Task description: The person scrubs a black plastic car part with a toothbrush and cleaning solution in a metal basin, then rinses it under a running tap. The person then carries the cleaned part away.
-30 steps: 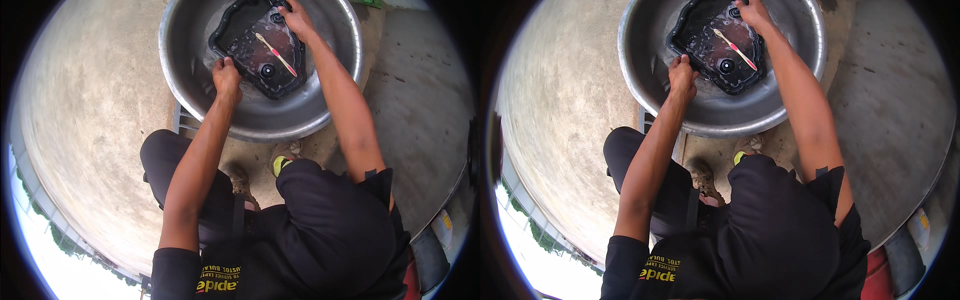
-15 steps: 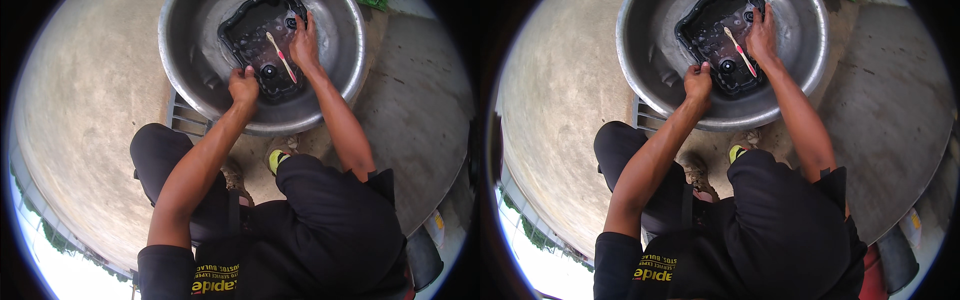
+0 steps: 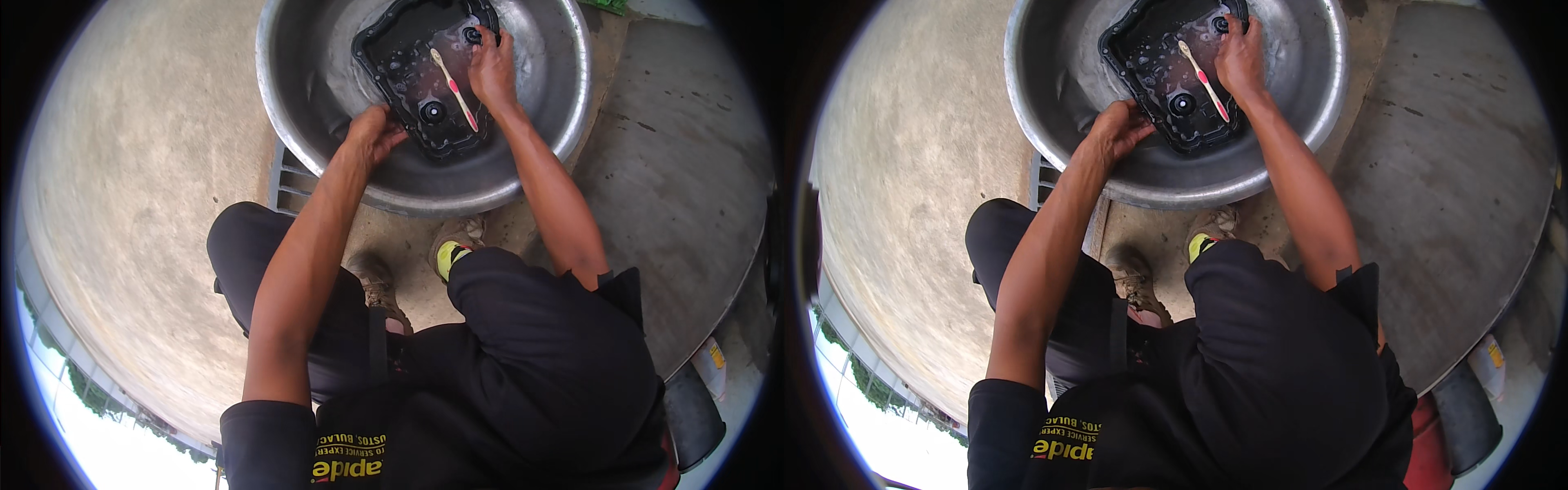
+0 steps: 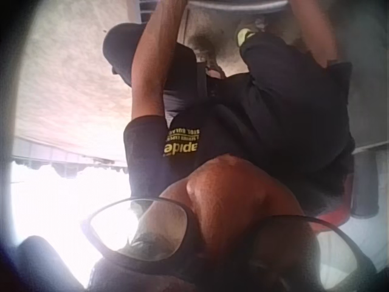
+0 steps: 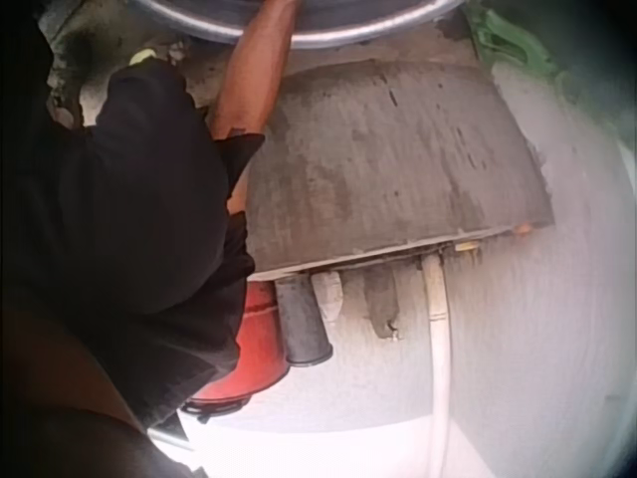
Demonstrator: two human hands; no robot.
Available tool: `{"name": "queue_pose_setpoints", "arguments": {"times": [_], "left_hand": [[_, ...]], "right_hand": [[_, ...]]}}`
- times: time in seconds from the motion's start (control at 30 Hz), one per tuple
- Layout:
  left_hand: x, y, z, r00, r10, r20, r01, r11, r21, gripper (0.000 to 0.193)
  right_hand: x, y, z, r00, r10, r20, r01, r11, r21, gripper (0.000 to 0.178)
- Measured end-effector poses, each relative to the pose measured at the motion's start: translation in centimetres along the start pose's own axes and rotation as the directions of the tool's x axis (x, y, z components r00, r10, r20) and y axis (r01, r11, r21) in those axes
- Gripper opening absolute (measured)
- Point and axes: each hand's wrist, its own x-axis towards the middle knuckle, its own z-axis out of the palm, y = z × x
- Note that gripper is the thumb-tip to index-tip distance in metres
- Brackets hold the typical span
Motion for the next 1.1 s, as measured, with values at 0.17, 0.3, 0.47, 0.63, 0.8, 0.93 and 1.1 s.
{"name": "queue_pose_setpoints", "arguments": {"times": [0.17, 0.3, 0.47, 0.63, 0.8, 0.93, 1.1], "left_hand": [[0.8, 2.5, -1.0, 0.96, -0.278, 0.019, 0.266, 0.936, 0.232, 0.024], [-0.5, 2.0, 0.5, 0.945, -0.326, 0.04, 0.314, 0.932, 0.179, 0.025], [1.3, 1.6, -0.6, 0.925, -0.36, 0.122, 0.328, 0.917, 0.226, 0.024], [2.0, 0.7, 0.0, 0.926, -0.329, 0.184, 0.293, 0.935, 0.198, 0.024], [1.8, 0.7, 1.3, 0.904, -0.357, 0.236, 0.284, 0.913, 0.294, 0.021], [2.3, 1.0, 1.4, 0.833, -0.468, 0.296, 0.389, 0.875, 0.289, 0.015], [3.1, 0.3, 0.8, 0.78, -0.547, 0.304, 0.48, 0.834, 0.271, 0.01]], "right_hand": [[0.4, -0.1, -0.3, 0.999, -0.045, -0.025, 0.045, 0.999, -0.005, 0.044], [1.4, -0.3, -1.4, 0.996, 0.042, 0.084, -0.038, 0.998, -0.053, 0.042], [2.9, -0.6, -1.4, 0.984, 0.114, 0.139, -0.108, 0.993, -0.051, 0.035], [2.9, 0.6, -1.9, 0.975, 0.181, 0.13, -0.171, 0.982, -0.081, 0.034], [4.2, 0.0, -2.7, 0.94, 0.307, 0.148, -0.298, 0.951, -0.085, 0.03], [4.6, -0.4, -3.3, 0.934, 0.317, 0.168, -0.309, 0.948, -0.069, 0.024], [4.9, -1.8, -4.0, 0.944, 0.284, 0.17, -0.282, 0.959, -0.034, 0.023]]}}
